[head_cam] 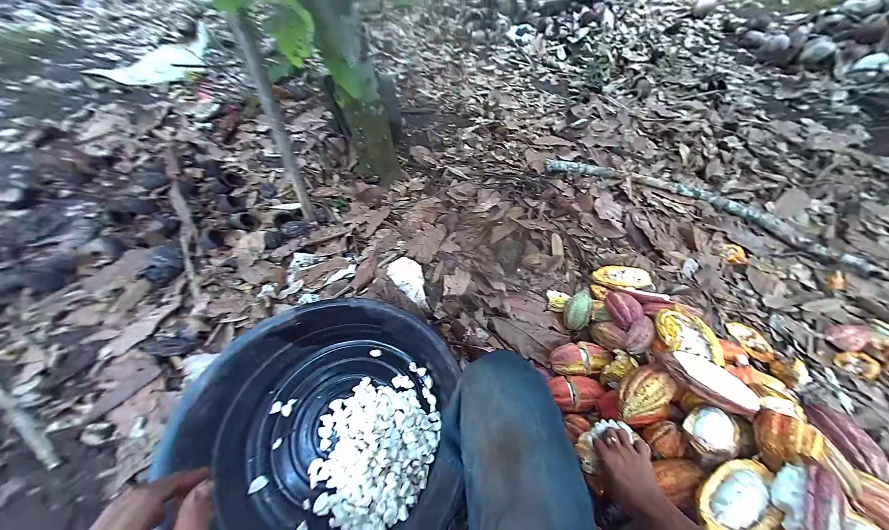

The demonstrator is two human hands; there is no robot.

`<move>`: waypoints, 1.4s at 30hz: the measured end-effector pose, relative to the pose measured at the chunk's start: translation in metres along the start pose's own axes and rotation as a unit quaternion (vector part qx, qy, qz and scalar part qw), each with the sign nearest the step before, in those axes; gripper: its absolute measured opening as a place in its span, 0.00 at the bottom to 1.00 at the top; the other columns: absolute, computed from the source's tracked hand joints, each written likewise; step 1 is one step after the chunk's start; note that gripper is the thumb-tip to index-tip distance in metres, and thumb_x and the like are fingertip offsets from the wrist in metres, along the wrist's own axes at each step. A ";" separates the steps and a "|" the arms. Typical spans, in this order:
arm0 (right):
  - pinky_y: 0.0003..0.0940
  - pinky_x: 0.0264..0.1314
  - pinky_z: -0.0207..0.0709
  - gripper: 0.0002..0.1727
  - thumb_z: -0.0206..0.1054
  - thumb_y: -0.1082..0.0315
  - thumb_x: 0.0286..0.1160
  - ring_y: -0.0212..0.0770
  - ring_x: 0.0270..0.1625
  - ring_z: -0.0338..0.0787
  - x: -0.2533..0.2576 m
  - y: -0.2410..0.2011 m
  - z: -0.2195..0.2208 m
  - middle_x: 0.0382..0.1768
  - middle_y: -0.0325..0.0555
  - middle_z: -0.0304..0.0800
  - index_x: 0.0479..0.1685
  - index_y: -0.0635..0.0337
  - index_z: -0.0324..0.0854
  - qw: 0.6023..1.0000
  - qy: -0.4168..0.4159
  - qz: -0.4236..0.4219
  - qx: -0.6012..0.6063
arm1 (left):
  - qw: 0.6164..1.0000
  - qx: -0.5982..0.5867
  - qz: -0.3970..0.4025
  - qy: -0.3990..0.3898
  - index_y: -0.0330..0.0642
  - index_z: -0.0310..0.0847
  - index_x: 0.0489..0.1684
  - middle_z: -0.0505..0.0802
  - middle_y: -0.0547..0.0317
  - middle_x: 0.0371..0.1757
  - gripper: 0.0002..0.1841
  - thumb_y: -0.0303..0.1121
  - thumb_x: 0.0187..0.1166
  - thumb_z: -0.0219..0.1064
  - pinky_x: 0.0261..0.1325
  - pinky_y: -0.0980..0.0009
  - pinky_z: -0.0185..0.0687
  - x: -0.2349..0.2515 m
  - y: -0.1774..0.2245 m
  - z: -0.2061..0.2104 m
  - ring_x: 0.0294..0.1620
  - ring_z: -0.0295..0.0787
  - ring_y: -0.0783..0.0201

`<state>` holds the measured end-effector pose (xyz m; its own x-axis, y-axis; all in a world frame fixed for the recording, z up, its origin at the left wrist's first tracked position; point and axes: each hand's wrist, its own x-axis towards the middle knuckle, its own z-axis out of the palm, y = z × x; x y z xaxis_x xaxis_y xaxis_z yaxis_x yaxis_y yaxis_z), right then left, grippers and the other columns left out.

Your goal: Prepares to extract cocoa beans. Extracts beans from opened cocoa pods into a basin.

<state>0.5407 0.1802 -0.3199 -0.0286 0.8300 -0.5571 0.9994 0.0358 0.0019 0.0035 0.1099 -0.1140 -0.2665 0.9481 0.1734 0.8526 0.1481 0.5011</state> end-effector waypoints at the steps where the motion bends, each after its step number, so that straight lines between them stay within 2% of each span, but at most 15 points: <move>1: 0.75 0.73 0.65 0.25 0.75 0.65 0.67 0.71 0.83 0.70 -0.006 0.001 -0.002 0.74 0.71 0.78 0.65 0.66 0.85 0.998 0.049 0.005 0.025 | 1.000 -0.003 0.005 0.008 0.24 0.85 0.53 0.90 0.28 0.51 0.21 0.39 0.88 0.55 0.55 0.49 0.83 -0.002 -0.001 -0.002 0.52 0.88 0.40; 5: 0.77 0.69 0.68 0.31 0.85 0.58 0.56 0.77 0.76 0.74 -0.027 -0.013 -0.033 0.67 0.76 0.81 0.57 0.72 0.87 0.976 0.184 0.006 0.113 | 0.999 0.015 0.026 0.045 0.28 0.87 0.51 0.92 0.32 0.51 0.21 0.40 0.84 0.56 0.54 0.43 0.83 -0.004 0.003 -0.003 0.52 0.90 0.37; 11: 0.79 0.63 0.71 0.34 0.85 0.52 0.47 0.83 0.62 0.82 -0.046 -0.070 -0.142 0.53 0.80 0.84 0.42 0.77 0.86 0.878 0.443 -0.114 0.141 | 0.990 0.020 0.064 0.122 0.35 0.90 0.45 0.94 0.43 0.47 0.22 0.44 0.83 0.55 0.50 0.51 0.86 0.003 0.014 0.000 0.49 0.92 0.47; 14: 0.70 0.52 0.75 0.36 0.73 0.39 0.56 0.75 0.51 0.85 -0.060 -0.114 -0.203 0.43 0.72 0.85 0.33 0.72 0.83 0.789 0.572 -0.204 0.090 | 0.984 -0.007 0.107 0.144 0.38 0.90 0.47 0.95 0.48 0.48 0.22 0.48 0.82 0.58 0.52 0.54 0.87 0.009 0.030 0.002 0.51 0.92 0.52; 16: 0.59 0.50 0.73 0.35 0.72 0.35 0.63 0.65 0.47 0.83 -0.076 -0.151 -0.236 0.39 0.64 0.83 0.31 0.66 0.80 0.730 0.616 -0.282 0.092 | 0.979 -0.052 0.137 0.143 0.38 0.88 0.58 0.95 0.50 0.53 0.28 0.55 0.79 0.63 0.54 0.54 0.88 0.013 0.046 0.006 0.54 0.92 0.54; 18: 0.51 0.54 0.72 0.33 0.75 0.34 0.64 0.56 0.50 0.82 -0.092 -0.194 -0.257 0.41 0.58 0.83 0.33 0.60 0.78 0.682 0.613 -0.371 0.145 | 0.972 -0.115 0.157 0.130 0.36 0.75 0.77 0.91 0.48 0.63 0.48 0.70 0.68 0.66 0.56 0.56 0.88 0.013 0.064 0.012 0.60 0.90 0.55; 20: 0.43 0.61 0.73 0.33 0.78 0.34 0.61 0.46 0.55 0.81 -0.109 -0.245 -0.264 0.45 0.53 0.83 0.37 0.57 0.79 0.652 0.560 -0.448 0.247 | 0.959 -0.191 0.171 0.123 0.34 0.57 0.88 0.81 0.42 0.76 0.65 0.81 0.56 0.65 0.66 0.60 0.84 0.008 0.078 0.019 0.71 0.83 0.58; 22: 0.33 0.65 0.78 0.34 0.82 0.35 0.57 0.35 0.60 0.84 -0.124 -0.300 -0.259 0.50 0.48 0.87 0.44 0.59 0.87 0.627 0.452 -0.501 0.390 | 0.937 -0.275 0.170 0.134 0.30 0.42 0.92 0.70 0.38 0.85 0.69 0.80 0.59 0.64 0.83 0.65 0.71 -0.001 0.081 0.026 0.83 0.70 0.65; 24: 0.27 0.62 0.84 0.33 0.85 0.42 0.54 0.32 0.58 0.87 -0.140 -0.351 -0.253 0.50 0.48 0.88 0.46 0.65 0.90 0.610 0.303 -0.514 0.522 | 0.909 -0.352 0.109 0.197 0.23 0.32 0.90 0.70 0.38 0.84 0.70 0.74 0.63 0.68 0.83 0.74 0.68 -0.009 0.077 0.026 0.81 0.71 0.76; 26: 0.25 0.56 0.84 0.26 0.79 0.45 0.62 0.31 0.55 0.85 -0.151 -0.390 -0.244 0.49 0.46 0.85 0.41 0.62 0.91 0.623 0.208 -0.508 0.558 | 0.873 -0.394 0.030 0.287 0.16 0.37 0.85 0.75 0.41 0.77 0.63 0.61 0.67 0.74 0.78 0.80 0.72 -0.006 0.062 0.015 0.73 0.76 0.81; 29: 0.43 0.61 0.80 0.27 0.65 0.40 0.75 0.42 0.61 0.83 -0.153 -0.419 -0.228 0.54 0.47 0.84 0.48 0.56 0.92 0.687 0.178 -0.544 0.448 | 0.815 -0.465 -0.073 0.339 0.16 0.53 0.79 0.86 0.53 0.61 0.45 0.47 0.73 0.66 0.65 0.82 0.80 -0.003 0.029 -0.001 0.58 0.84 0.82; 32: 0.58 0.56 0.77 0.26 0.61 0.41 0.79 0.54 0.65 0.84 -0.139 -0.425 -0.223 0.63 0.48 0.88 0.60 0.48 0.92 0.690 0.277 -0.595 0.306 | 0.717 -0.610 -0.123 0.314 0.32 0.61 0.71 0.92 0.64 0.46 0.60 0.75 0.48 0.77 0.51 0.75 0.90 -0.005 0.012 -0.007 0.45 0.91 0.76; 34: 0.61 0.60 0.75 0.27 0.58 0.39 0.79 0.57 0.71 0.83 -0.119 -0.426 -0.223 0.70 0.48 0.86 0.64 0.42 0.89 0.656 0.360 -0.618 0.239 | 0.669 -0.668 -0.131 0.298 0.39 0.69 0.66 0.94 0.63 0.43 0.56 0.75 0.42 0.79 0.48 0.70 0.93 -0.006 0.013 -0.010 0.43 0.94 0.71; 37: 0.62 0.68 0.75 0.29 0.56 0.39 0.82 0.56 0.77 0.81 -0.092 -0.426 -0.224 0.76 0.50 0.82 0.74 0.42 0.83 0.629 0.355 -0.664 0.194 | 0.631 -0.716 -0.132 0.268 0.43 0.79 0.56 0.96 0.62 0.40 0.48 0.71 0.39 0.82 0.46 0.68 0.94 -0.005 0.019 -0.010 0.41 0.95 0.70; 42: 0.55 0.63 0.72 0.28 0.53 0.39 0.82 0.51 0.70 0.82 -0.074 -0.422 -0.228 0.70 0.43 0.87 0.70 0.38 0.86 0.601 0.392 -0.676 0.172 | 0.604 -0.764 -0.094 0.206 0.48 0.86 0.49 0.97 0.62 0.41 0.37 0.65 0.45 0.84 0.50 0.68 0.93 0.001 0.021 0.000 0.43 0.96 0.69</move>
<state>0.1162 0.2303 -0.0905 -0.6849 0.1850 0.7047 -0.0061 0.9658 -0.2594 0.0214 0.1137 -0.1028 -0.6519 0.7577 0.0313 -0.5357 -0.4893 0.6882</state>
